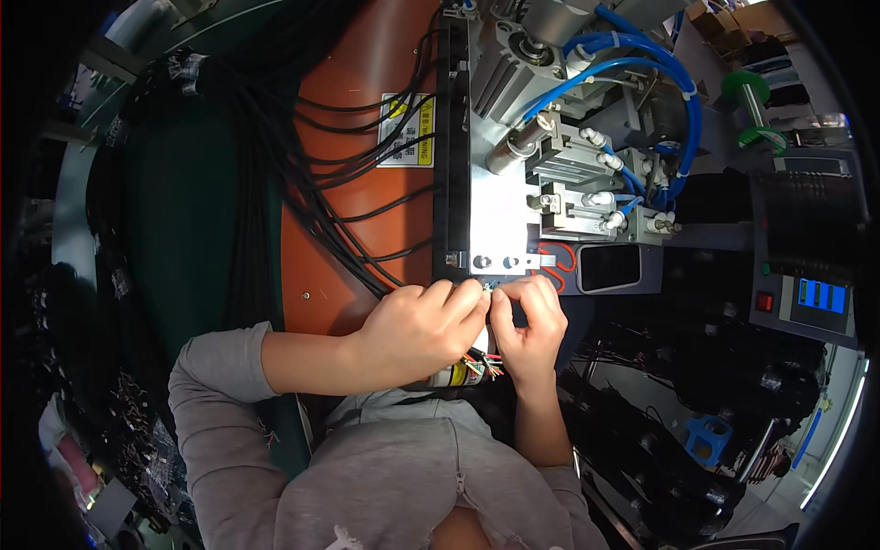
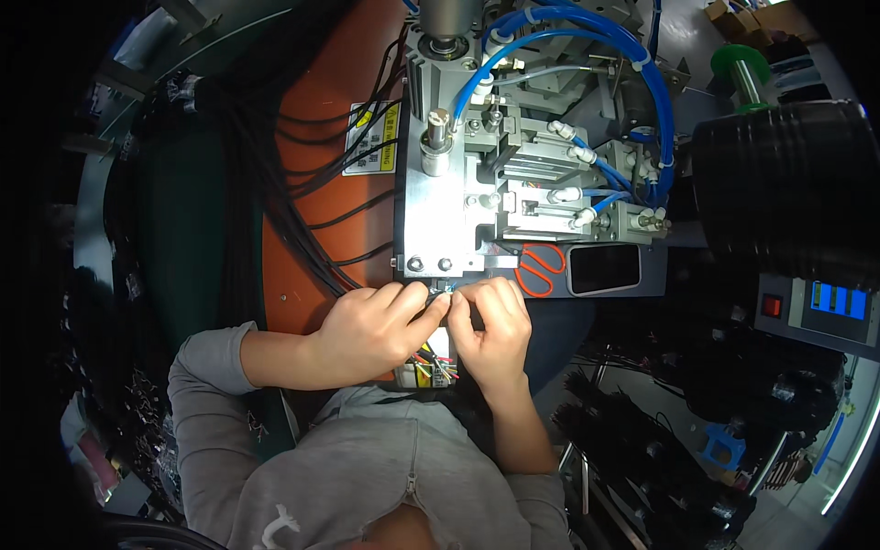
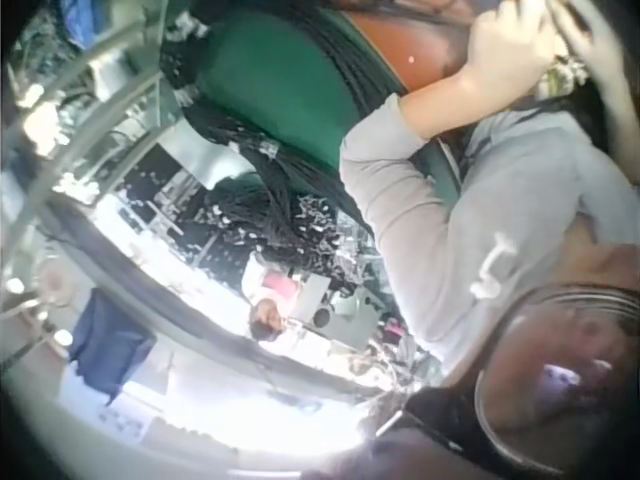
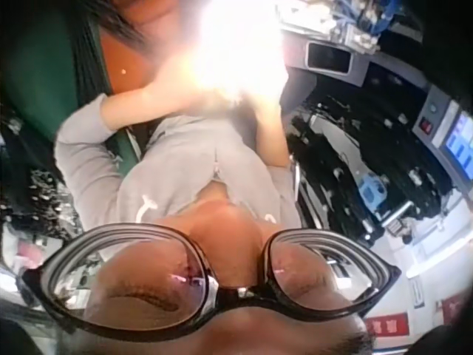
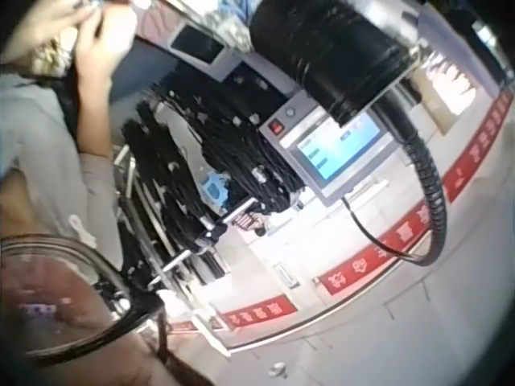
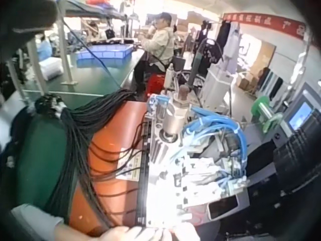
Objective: The person is crimping electrical wires using a machine in a factory setting. They repeatedly pick up a black cable, insert the stripped end into a crimping tool, and operate the machine to secure a connector. The person handles multiple wires one by one, placing the finished cables into a pile on the table.
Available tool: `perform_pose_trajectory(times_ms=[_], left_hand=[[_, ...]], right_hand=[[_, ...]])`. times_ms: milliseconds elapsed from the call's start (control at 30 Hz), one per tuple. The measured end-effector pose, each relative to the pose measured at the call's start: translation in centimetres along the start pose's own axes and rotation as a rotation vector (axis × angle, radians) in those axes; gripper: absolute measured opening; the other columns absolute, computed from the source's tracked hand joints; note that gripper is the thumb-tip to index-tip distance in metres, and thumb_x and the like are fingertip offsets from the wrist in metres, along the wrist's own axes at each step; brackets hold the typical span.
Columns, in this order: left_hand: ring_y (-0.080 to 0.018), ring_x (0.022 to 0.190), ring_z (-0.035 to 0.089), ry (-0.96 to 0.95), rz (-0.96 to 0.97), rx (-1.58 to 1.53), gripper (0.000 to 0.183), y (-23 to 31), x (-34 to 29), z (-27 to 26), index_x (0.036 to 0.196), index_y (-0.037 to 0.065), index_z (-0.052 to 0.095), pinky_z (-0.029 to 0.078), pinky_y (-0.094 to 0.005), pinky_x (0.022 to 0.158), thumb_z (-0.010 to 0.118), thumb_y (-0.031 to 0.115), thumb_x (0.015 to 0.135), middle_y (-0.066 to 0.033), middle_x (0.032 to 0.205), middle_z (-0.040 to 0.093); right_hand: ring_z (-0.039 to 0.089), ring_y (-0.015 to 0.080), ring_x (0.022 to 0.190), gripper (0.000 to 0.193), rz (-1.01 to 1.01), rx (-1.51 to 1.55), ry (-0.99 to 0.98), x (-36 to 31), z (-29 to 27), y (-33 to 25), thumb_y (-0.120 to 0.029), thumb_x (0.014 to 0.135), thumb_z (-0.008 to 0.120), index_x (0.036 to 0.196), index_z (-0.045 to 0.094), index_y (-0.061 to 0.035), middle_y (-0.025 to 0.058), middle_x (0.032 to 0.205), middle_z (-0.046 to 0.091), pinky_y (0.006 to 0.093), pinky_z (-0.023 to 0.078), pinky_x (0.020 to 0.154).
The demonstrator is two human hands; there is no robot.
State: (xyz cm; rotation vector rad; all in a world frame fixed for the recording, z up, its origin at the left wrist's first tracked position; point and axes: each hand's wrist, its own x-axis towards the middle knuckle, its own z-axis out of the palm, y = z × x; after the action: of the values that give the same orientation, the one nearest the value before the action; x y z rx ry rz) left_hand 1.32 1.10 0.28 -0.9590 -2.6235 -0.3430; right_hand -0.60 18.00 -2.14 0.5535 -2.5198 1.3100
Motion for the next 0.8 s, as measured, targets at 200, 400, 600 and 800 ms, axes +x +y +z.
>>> perform_pose_trajectory(times_ms=[200, 400, 600, 800], left_hand=[[-0.0081, 0.058, 0.049, 0.044, 0.027, -0.001, 0.02, -0.2, 0.2, 0.2, 0.088, 0.003, 0.063, 0.04, -0.0199, 0.044, 0.061, 0.012, 0.07, 0.0018, 0.068, 0.044], [-0.0101, 0.058, 0.051, 0.135, 0.017, -0.03, 0.009, -0.4, 0.4, 0.3, 0.073, 0.008, 0.055, 0.039, -0.0232, 0.045, 0.06, 0.014, 0.067, 0.0004, 0.066, 0.043], [-0.0098, 0.059, 0.054, 0.111, 0.014, -0.023, 0.018, -1.3, -0.3, 1.1, 0.087, 0.009, 0.061, 0.043, -0.0227, 0.047, 0.058, 0.014, 0.07, 0.0018, 0.07, 0.048], [-0.0116, 0.064, 0.058, 0.088, -0.003, -0.068, 0.026, -1.1, -0.4, 0.7, 0.097, 0.01, 0.064, 0.047, -0.0243, 0.053, 0.058, 0.016, 0.072, 0.001, 0.085, 0.059]], right_hand=[[0.051, 0.021, 0.06, 0.007, 0.134, 0.145, 0.032, -0.6, 0.8, 0.9, 0.003, 0.074, 0.06, 0.072, 0.055, -0.0004, 0.0095, 0.067, 0.054, 0.0303, 0.042, 0.058], [0.042, 0.004, 0.061, 0.013, 0.463, 0.512, 0.012, -1.6, 0.8, 2.7, -0.001, 0.084, 0.055, 0.072, 0.053, 0.0011, -0.0027, 0.065, 0.049, 0.02, 0.035, 0.055], [0.062, 0.0206, 0.071, 0.009, 0.185, 0.194, -0.068, -0.2, 0.7, 0.8, -0.003, 0.078, 0.064, 0.084, 0.062, 0.0027, 0.0132, 0.078, 0.064, 0.0291, 0.048, 0.066], [0.063, 0.0261, 0.074, 0.012, -0.131, -0.022, 0.049, 0.1, -0.1, -0.3, 0.0, 0.07, 0.068, 0.081, 0.064, -0.0026, 0.0108, 0.079, 0.065, 0.0334, 0.05, 0.069]])
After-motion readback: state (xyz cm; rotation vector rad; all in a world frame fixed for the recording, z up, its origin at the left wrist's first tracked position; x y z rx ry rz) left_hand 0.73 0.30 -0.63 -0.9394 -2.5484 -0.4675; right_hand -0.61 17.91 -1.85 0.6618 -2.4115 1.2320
